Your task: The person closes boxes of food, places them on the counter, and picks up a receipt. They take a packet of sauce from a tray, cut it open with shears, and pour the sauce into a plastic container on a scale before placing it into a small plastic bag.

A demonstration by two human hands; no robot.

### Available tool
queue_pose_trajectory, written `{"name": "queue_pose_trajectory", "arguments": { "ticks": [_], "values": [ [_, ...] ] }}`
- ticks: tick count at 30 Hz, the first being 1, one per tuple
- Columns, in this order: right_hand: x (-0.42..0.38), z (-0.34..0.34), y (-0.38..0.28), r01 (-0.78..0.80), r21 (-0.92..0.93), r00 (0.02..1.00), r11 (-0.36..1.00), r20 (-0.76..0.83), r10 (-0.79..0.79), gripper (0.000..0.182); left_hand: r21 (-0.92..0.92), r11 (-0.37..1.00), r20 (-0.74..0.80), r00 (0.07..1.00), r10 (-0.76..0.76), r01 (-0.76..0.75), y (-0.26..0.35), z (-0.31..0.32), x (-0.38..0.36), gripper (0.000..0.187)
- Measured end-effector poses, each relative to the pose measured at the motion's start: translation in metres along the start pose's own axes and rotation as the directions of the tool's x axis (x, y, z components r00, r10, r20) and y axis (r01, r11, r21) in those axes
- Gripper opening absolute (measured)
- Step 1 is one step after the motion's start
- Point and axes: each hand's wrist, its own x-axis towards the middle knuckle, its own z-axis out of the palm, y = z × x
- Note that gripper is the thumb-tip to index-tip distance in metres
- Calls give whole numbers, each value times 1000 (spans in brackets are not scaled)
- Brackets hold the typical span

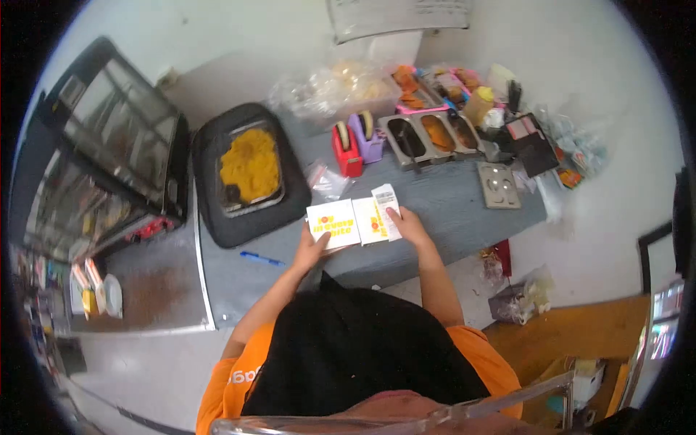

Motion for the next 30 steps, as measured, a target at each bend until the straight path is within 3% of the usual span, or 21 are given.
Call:
{"name": "queue_pose_trajectory", "arguments": {
  "ticks": [2, 4, 6, 7, 8, 9, 10, 12, 14, 16, 17, 19, 21, 23, 25, 26, 28, 30],
  "values": [
    [-7, -12, -13, -40, 19, 999, 999, 8, 40, 45, -58, 998, 62, 998, -30, 34, 15, 7, 4, 57],
    [-6, -18, -18, -134, 47, 989, 990, -49, 136, 44, -1, 1000, 157, 988, 1, -1, 13, 11, 14, 61],
    [14, -18, 11, -20, -11, 994, 1000, -110, 19, 43, 156, 987, 126, 991, -49, 29, 9, 17, 19, 67],
    [20, -35, 11, -24, -18, 990, 1000, -140, 21, 43, -5, 1000, 162, 987, -18, 19, 6, 27, 24, 70],
    [23, -43, 9, -1, -279, 952, 960, -294, -85, 39, -15, 1000, 166, 986, -15, 18, 0, 30, 22, 70],
    [25, -54, 4, -20, -521, 887, 854, -403, -225, 35, -48, 995, 77, 993, -86, 90, -4, 31, 22, 69],
    [29, -73, -6, -18, -526, 888, 850, -399, -227, 35, -85, 983, -12, 987, -162, 161, -7, 32, 21, 67],
    [54, -120, -34, 254, -442, 775, 860, -440, -455, 27, -144, 970, -187, 958, -219, 194, 16, 38, 3, 58],
    [110, -162, -36, 375, -426, 734, 824, -407, -544, 20, 10, 999, -256, 966, -47, 51, -10, 27, -5, 46],
    [194, -199, -30, 462, -434, 697, 773, -361, -619, 18, 292, 953, -417, 907, 54, 78, -46, 17, -11, 37],
    [240, -211, -22, 494, -435, 690, 753, -330, -644, 19, 347, 934, -491, 864, 107, 81, -47, 25, -15, 35],
    [310, -227, -29, 415, -367, 822, 833, -241, -516, 25, 403, 908, -572, 805, 156, 110, -48, 42, -16, 33],
    [381, -230, -20, 394, -418, 852, 819, -168, -496, 29, 615, 774, -633, 680, 371, 150, -56, 63, -13, 36],
    [445, -221, -7, 392, -468, 870, 792, -92, -485, 33, 657, 726, -630, 678, 379, 204, -35, 86, -7, 39],
    [491, -215, -9, 291, -450, 954, 844, 67, -293, 45, 780, 554, -572, 688, 446, 289, -40, 89, -3, 47],
    [511, -212, -7, 313, -437, 948, 843, 84, -308, 45, 779, 547, -584, 673, 454, 307, -42, 90, -1, 47],
    [530, -206, -12, 270, -654, 945, 707, 39, -325, 54, 790, 455, -593, 698, 401, 410, -41, 89, 3, 48],
    [567, -194, 10, 342, -643, 910, 685, 46, -412, 61, 767, 450, -629, 678, 381, 458, -43, 88, 5, 46]
  ]
}}
